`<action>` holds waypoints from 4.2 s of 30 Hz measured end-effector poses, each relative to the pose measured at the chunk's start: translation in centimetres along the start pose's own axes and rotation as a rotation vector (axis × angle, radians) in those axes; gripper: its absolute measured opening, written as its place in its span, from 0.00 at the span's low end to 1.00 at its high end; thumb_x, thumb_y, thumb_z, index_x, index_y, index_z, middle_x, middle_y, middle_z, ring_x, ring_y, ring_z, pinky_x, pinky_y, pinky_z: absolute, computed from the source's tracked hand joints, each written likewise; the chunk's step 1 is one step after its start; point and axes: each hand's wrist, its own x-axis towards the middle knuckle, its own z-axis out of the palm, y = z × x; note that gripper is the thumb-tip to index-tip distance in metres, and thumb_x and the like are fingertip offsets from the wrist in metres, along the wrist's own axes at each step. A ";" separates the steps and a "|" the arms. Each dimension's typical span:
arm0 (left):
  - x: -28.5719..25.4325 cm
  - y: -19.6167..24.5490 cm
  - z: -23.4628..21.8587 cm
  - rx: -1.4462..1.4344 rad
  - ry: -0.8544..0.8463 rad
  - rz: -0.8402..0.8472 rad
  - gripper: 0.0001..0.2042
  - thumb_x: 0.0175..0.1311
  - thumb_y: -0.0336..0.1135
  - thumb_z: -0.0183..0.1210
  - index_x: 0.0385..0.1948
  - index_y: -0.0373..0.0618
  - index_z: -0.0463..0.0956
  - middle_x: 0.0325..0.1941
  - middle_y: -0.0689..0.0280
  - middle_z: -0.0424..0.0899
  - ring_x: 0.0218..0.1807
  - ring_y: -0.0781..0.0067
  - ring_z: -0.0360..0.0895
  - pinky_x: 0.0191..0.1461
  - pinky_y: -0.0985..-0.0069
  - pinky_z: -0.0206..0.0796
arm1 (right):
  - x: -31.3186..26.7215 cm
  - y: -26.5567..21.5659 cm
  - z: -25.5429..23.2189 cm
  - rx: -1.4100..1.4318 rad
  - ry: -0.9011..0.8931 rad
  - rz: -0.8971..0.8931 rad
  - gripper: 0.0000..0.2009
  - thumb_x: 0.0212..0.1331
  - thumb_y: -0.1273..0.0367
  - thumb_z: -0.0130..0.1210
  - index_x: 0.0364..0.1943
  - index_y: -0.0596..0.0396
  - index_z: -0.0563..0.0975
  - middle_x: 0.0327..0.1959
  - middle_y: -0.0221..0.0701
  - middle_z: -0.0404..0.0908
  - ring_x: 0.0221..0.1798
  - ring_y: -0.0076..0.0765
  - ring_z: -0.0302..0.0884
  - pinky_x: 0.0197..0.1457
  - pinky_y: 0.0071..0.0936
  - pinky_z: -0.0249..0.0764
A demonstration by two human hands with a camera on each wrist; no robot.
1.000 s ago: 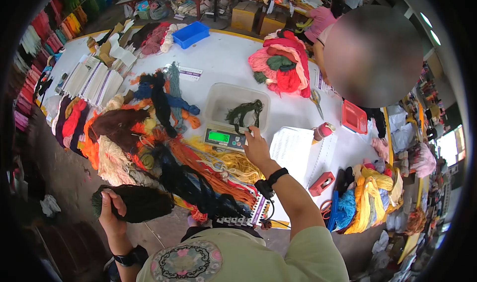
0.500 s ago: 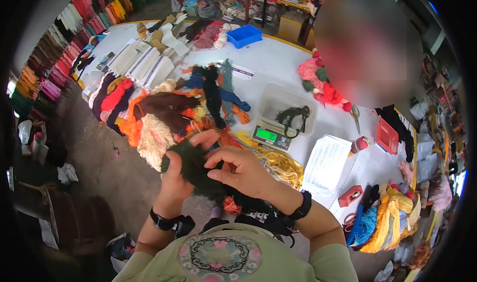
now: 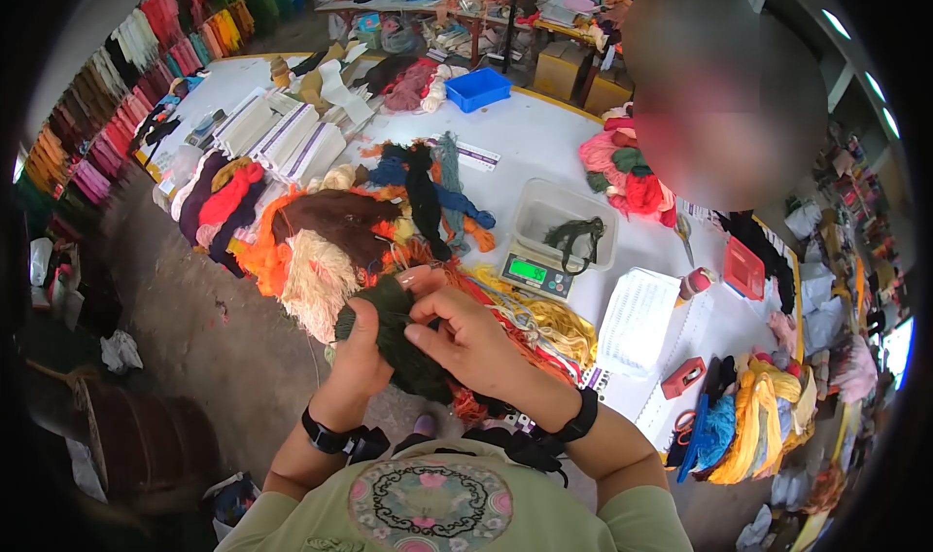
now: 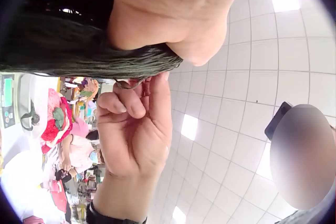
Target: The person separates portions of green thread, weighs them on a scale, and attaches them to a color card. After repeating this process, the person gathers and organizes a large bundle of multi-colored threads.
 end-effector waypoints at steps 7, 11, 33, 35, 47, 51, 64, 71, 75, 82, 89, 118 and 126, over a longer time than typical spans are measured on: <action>-0.1 0.0 -0.7 0.003 -0.025 -0.021 0.43 0.59 0.70 0.43 0.62 0.36 0.61 0.61 0.58 0.69 0.61 0.67 0.69 0.64 0.69 0.62 | 0.1 0.1 0.2 -0.175 0.031 -0.248 0.04 0.61 0.75 0.53 0.37 0.59 0.70 0.43 0.25 0.73 0.28 0.15 0.65 0.28 0.16 0.62; -0.5 0.0 -1.2 -0.151 -0.029 -0.069 0.28 0.68 0.53 0.48 0.58 0.35 0.66 0.56 0.59 0.73 0.58 0.70 0.70 0.62 0.70 0.61 | -0.3 -0.9 -0.2 0.081 0.029 -0.097 0.02 0.64 0.74 0.48 0.36 0.59 0.68 0.54 0.31 0.74 0.24 0.15 0.65 0.27 0.16 0.63; -7.3 1.4 -9.3 -0.313 0.277 -0.179 0.15 0.68 0.43 0.45 0.22 0.46 0.68 0.15 0.67 0.66 0.10 0.79 0.54 0.11 0.82 0.47 | 3.1 -2.8 -11.3 0.494 -0.097 -0.045 0.08 0.67 0.63 0.49 0.36 0.52 0.71 0.26 0.24 0.68 0.26 0.21 0.68 0.24 0.16 0.67; -11.2 0.8 -13.3 -0.530 0.456 -0.195 0.17 0.72 0.50 0.42 0.27 0.49 0.67 0.17 0.73 0.62 0.13 0.85 0.53 0.12 0.87 0.45 | 4.0 -4.4 -14.8 0.582 0.014 -0.076 0.07 0.67 0.65 0.47 0.36 0.53 0.71 0.28 0.28 0.73 0.29 0.27 0.75 0.41 0.31 0.80; -33.3 -5.3 -27.7 -0.533 1.468 -0.080 0.11 0.67 0.40 0.50 0.23 0.52 0.66 0.17 0.76 0.64 0.14 0.85 0.56 0.15 0.86 0.50 | 12.3 -8.9 -36.0 0.662 0.307 -0.537 0.06 0.66 0.71 0.46 0.32 0.58 0.70 0.27 0.31 0.71 0.31 0.31 0.70 0.60 0.44 0.71; -34.9 -4.1 -27.4 -0.493 1.701 0.133 0.12 0.67 0.40 0.51 0.21 0.53 0.65 0.17 0.75 0.64 0.15 0.83 0.56 0.16 0.84 0.51 | 13.5 -8.2 -40.6 0.521 0.403 -0.531 0.06 0.65 0.70 0.48 0.33 0.58 0.70 0.28 0.32 0.72 0.32 0.32 0.72 0.59 0.43 0.72; -25.8 -3.2 -21.1 -0.187 1.515 0.073 0.11 0.68 0.41 0.52 0.24 0.51 0.68 0.17 0.75 0.65 0.16 0.84 0.57 0.17 0.84 0.51 | 4.0 22.2 -30.3 -1.537 0.283 -0.022 0.05 0.52 0.64 0.58 0.30 0.46 0.77 0.39 0.28 0.75 0.43 0.33 0.74 0.48 0.42 0.56; -22.4 -3.7 -18.9 -0.295 1.411 -0.034 0.10 0.68 0.42 0.52 0.26 0.52 0.68 0.18 0.76 0.63 0.16 0.86 0.57 0.16 0.86 0.51 | 0.4 23.4 -28.0 -1.505 0.425 -0.080 0.15 0.48 0.67 0.62 0.44 0.48 0.79 0.51 0.27 0.69 0.51 0.32 0.68 0.54 0.43 0.56; -19.8 -4.2 -16.8 -0.289 1.326 -0.079 0.10 0.68 0.42 0.52 0.26 0.52 0.69 0.18 0.76 0.63 0.15 0.85 0.57 0.15 0.86 0.50 | 0.4 22.4 -27.8 -1.457 0.429 -0.044 0.16 0.48 0.68 0.61 0.45 0.48 0.79 0.54 0.28 0.67 0.54 0.34 0.66 0.57 0.43 0.55; -15.3 -2.7 -11.9 -0.288 1.123 -0.130 0.11 0.70 0.43 0.49 0.28 0.51 0.69 0.17 0.75 0.64 0.14 0.85 0.57 0.14 0.85 0.49 | 2.4 24.6 -28.1 -1.529 0.404 0.021 0.17 0.43 0.69 0.64 0.42 0.49 0.80 0.63 0.33 0.62 0.65 0.41 0.57 0.62 0.48 0.52; -10.9 -0.2 -5.8 -0.419 0.880 -0.051 0.13 0.72 0.46 0.46 0.41 0.47 0.72 0.21 0.72 0.67 0.15 0.87 0.58 0.15 0.88 0.51 | 3.6 21.1 -24.1 -1.455 0.515 -0.075 0.09 0.55 0.64 0.57 0.34 0.54 0.78 0.45 0.29 0.73 0.57 0.40 0.66 0.55 0.48 0.59; -3.8 0.9 1.7 -0.171 0.259 -0.047 0.05 0.61 0.25 0.59 0.36 0.39 0.74 0.35 0.66 0.81 0.37 0.78 0.78 0.45 0.79 0.70 | -4.0 -0.7 2.6 0.103 0.160 -0.153 0.08 0.66 0.72 0.50 0.42 0.64 0.74 0.38 0.34 0.81 0.39 0.25 0.81 0.42 0.20 0.77; -4.1 0.6 1.1 -0.157 0.230 -0.018 0.06 0.61 0.24 0.59 0.38 0.39 0.73 0.34 0.66 0.81 0.36 0.78 0.78 0.43 0.78 0.71 | -4.1 -1.5 4.0 0.184 0.228 -0.146 0.06 0.66 0.73 0.49 0.40 0.63 0.73 0.37 0.34 0.81 0.39 0.26 0.79 0.41 0.23 0.79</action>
